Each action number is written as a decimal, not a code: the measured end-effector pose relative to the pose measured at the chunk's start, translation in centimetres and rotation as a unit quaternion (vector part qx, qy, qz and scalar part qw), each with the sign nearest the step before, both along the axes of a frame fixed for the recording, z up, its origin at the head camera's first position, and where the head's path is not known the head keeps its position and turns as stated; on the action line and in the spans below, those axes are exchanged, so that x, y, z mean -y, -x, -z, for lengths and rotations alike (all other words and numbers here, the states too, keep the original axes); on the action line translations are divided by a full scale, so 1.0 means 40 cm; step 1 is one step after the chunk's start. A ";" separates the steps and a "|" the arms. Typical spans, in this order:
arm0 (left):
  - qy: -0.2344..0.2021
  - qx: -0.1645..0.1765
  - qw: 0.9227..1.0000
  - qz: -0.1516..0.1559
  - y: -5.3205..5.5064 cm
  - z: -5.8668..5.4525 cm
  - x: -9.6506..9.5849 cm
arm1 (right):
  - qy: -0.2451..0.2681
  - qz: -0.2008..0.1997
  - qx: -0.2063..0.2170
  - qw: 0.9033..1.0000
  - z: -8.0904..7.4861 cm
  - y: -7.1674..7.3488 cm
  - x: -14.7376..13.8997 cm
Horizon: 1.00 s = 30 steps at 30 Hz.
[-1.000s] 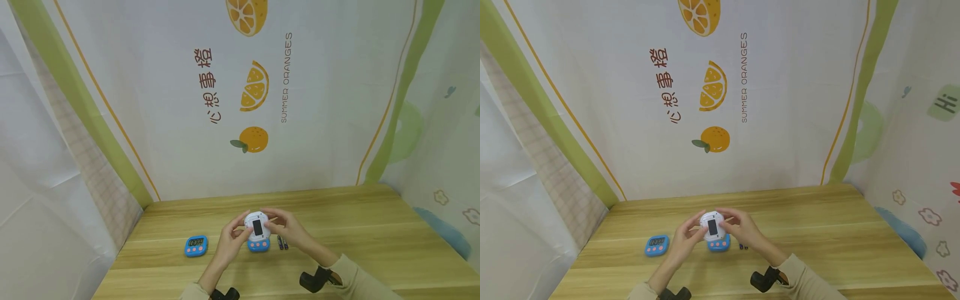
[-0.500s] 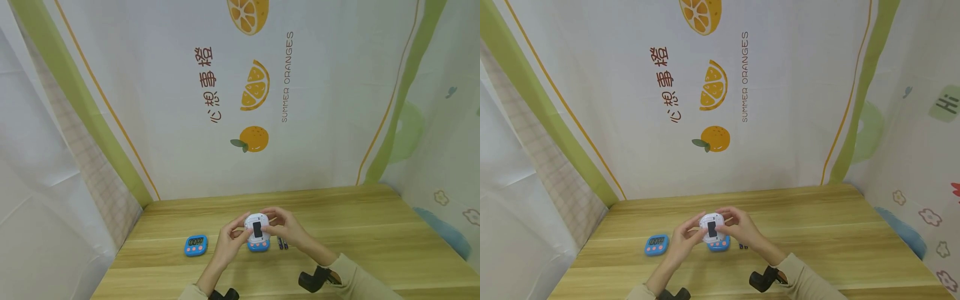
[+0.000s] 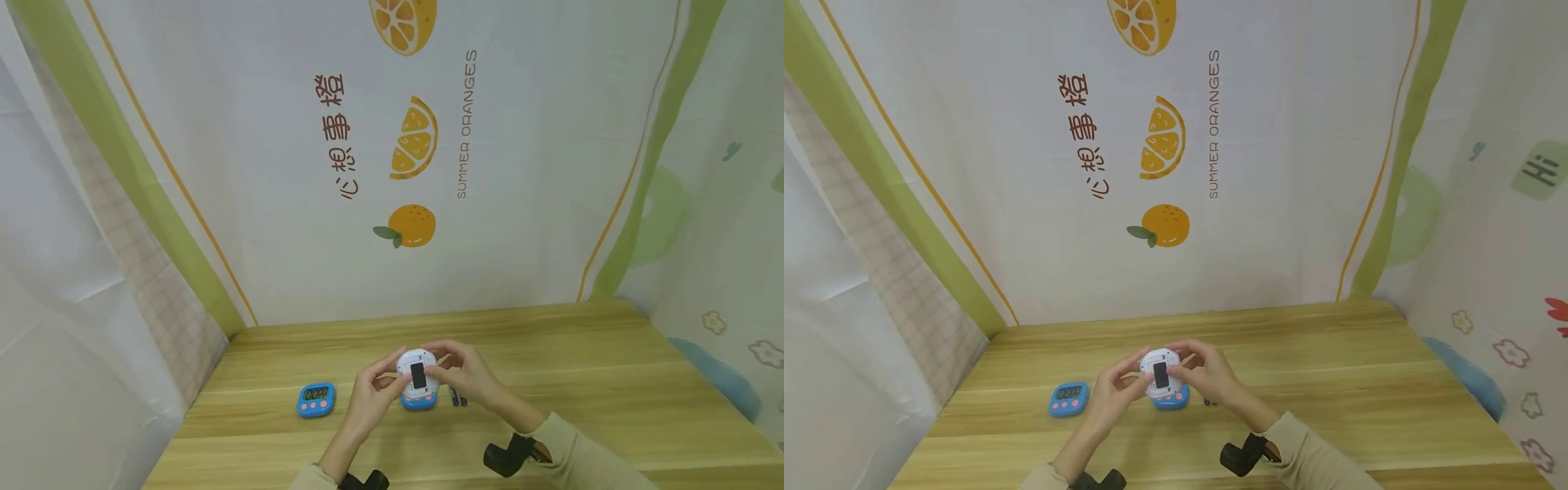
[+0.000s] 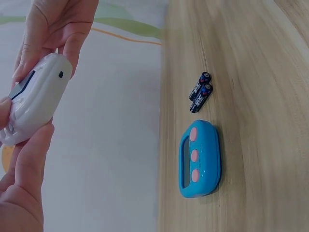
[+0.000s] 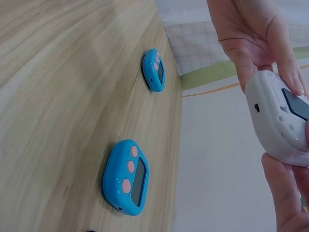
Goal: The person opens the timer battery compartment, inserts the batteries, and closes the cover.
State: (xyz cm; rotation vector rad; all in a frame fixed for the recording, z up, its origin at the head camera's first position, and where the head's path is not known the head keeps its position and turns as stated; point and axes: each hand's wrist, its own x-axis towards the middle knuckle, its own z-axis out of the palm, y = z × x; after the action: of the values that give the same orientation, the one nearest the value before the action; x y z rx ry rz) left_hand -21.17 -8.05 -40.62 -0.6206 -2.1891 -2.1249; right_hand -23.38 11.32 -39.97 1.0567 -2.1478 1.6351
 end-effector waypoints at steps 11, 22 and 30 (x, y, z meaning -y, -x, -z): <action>0.006 0.003 1.000 -0.015 0.003 0.000 0.007 | -0.011 -0.011 0.006 1.000 0.010 0.011 0.005; -0.001 0.019 1.000 -0.011 -0.011 0.007 0.017 | -0.001 -0.022 0.151 0.988 0.006 -0.004 -0.002; 0.003 0.028 1.000 -0.013 -0.012 0.021 0.023 | 0.020 0.036 0.193 0.980 -0.004 -0.003 -0.020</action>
State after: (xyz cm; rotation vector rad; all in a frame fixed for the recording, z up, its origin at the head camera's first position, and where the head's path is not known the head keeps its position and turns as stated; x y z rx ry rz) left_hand -20.68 -8.96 -41.44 -0.5344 -2.2199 -2.1498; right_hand -23.26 12.14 -39.81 0.6831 -2.3383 1.9717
